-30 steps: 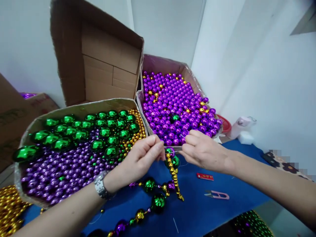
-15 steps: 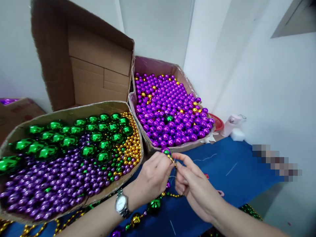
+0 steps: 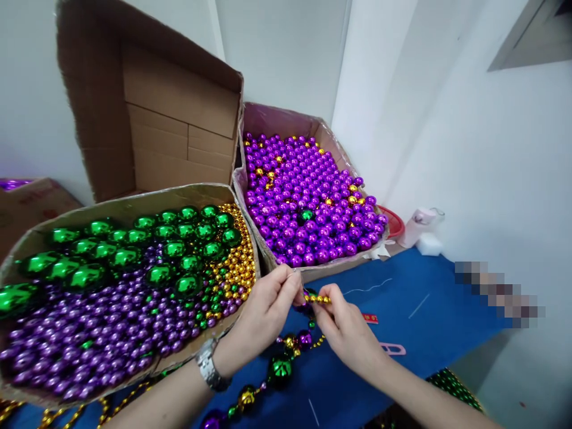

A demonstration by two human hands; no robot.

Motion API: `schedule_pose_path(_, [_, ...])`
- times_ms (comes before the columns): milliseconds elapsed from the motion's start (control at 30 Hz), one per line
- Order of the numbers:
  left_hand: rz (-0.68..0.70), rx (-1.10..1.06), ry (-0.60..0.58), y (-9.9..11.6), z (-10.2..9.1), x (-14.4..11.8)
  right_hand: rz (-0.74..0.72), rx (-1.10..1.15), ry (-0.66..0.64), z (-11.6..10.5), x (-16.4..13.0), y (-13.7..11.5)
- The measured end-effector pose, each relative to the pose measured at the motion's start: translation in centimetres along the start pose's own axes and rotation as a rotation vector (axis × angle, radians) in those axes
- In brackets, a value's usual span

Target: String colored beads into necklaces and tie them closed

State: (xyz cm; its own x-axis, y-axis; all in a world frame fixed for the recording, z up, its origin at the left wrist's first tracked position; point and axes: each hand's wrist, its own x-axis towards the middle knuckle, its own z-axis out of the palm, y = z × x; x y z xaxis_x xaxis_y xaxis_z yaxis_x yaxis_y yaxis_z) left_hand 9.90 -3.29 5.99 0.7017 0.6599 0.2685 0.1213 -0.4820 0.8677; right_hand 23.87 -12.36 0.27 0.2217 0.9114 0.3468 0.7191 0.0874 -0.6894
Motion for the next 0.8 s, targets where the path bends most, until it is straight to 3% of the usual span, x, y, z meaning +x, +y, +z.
schedule_pose_path(67, [-0.098,-0.203,0.002,-0.5,0.0,0.5,-0.209,-0.317,0.116,0.1,0.2,1.0])
schedule_pose_path(167, [-0.189,-0.342,0.028,-1.4,0.4,1.1,-0.345,-0.481,0.210,0.5,0.6,2.1])
schedule_pose_path(300, [-0.216,-0.217,0.011,-2.2,0.6,1.5,-0.495,-0.627,0.338,1.0,1.1,2.8])
schedule_pose_path(467, [-0.231,-0.135,-0.208,-2.5,0.3,1.9,-0.631,-0.700,0.414,1.2,1.8,2.9])
schedule_pose_path(600, [-0.282,-0.271,-0.227,-2.7,0.4,1.8,-0.596,-0.705,0.426,1.2,2.0,2.7])
schedule_pose_path(800, [-0.308,-0.499,-0.071,-3.5,0.8,1.1,-0.337,-0.563,0.359,2.3,-1.4,1.5])
